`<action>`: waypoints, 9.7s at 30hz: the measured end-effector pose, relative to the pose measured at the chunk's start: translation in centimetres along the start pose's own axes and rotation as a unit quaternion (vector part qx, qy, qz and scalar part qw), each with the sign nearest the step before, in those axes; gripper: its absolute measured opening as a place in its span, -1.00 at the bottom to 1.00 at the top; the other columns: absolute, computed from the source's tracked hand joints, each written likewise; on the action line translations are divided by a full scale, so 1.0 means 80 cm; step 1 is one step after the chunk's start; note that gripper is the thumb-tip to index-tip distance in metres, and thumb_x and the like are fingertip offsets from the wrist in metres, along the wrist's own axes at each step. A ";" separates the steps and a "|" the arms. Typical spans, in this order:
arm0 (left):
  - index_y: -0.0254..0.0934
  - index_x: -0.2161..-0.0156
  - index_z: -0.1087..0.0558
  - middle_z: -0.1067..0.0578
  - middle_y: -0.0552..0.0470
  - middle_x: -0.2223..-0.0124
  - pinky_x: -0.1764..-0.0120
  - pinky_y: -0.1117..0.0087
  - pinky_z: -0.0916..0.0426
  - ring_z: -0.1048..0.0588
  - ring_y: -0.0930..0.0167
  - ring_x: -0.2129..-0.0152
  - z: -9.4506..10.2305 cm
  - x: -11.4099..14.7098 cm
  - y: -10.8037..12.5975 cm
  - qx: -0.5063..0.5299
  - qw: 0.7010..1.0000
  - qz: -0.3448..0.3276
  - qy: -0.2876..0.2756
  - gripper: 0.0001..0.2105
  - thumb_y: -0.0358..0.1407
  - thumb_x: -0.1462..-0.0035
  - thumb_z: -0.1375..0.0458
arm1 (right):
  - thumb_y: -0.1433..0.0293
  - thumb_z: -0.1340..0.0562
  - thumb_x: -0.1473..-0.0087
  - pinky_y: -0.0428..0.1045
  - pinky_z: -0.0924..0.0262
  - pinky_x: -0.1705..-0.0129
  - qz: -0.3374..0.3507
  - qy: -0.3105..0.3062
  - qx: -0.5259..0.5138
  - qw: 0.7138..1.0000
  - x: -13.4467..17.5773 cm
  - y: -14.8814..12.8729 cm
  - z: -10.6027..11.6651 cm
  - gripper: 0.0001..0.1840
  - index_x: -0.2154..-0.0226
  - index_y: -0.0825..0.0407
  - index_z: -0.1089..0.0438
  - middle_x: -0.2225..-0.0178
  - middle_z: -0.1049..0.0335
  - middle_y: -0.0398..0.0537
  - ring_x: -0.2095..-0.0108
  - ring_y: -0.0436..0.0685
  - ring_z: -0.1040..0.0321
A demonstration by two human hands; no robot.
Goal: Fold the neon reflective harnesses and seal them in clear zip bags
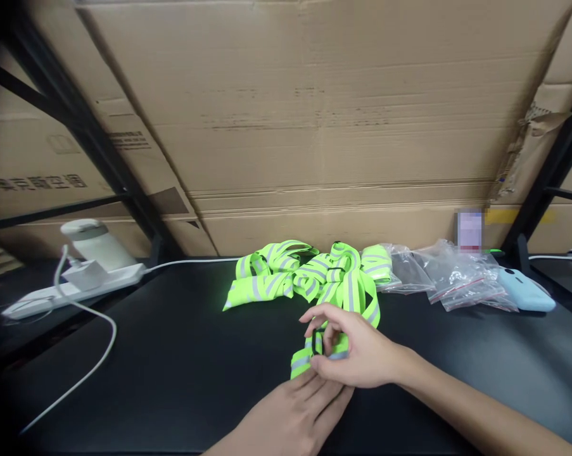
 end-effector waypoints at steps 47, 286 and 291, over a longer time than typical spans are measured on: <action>-0.19 0.04 -0.37 -0.41 0.01 0.00 0.00 0.24 -0.38 -0.43 0.29 0.11 -0.034 0.003 -0.137 0.477 0.817 0.319 -0.043 -0.50 -0.46 0.16 -0.30 | 0.30 -0.26 -0.27 0.12 -0.29 -0.19 -0.041 0.028 0.363 0.930 0.092 0.035 0.039 -0.64 -0.12 -0.11 -0.39 -0.15 -0.36 0.03 -0.17 0.21 -0.30; -0.18 -0.27 -0.27 -0.54 -0.05 0.02 -0.04 0.17 -0.44 -0.54 0.30 0.09 -0.054 -0.033 -0.207 0.345 0.885 0.268 0.162 -0.53 -0.37 -0.27 -0.11 | 0.48 -0.29 -0.01 0.16 -0.32 0.00 0.098 0.090 0.431 0.893 0.033 0.038 0.048 -0.74 0.18 0.02 -0.35 0.09 -0.43 0.06 0.07 0.25 -0.36; -0.21 0.06 -0.49 -0.44 -0.10 -0.02 -0.06 0.14 -0.41 -0.47 0.26 0.00 -0.051 -0.042 -0.201 0.308 0.911 0.240 0.133 -0.78 -0.43 -0.25 -0.09 | 0.55 -0.25 0.04 0.15 -0.33 -0.03 0.109 0.086 0.413 0.900 0.032 0.039 0.047 -0.63 0.11 0.02 -0.35 0.09 -0.44 0.05 0.02 0.26 -0.37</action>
Point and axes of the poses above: each hand's wrist, its own x-axis away from the middle knuckle, its own z-axis out of the back of the hand, y = z × x, the point moved 6 cm from there along -x, towards the middle knuckle
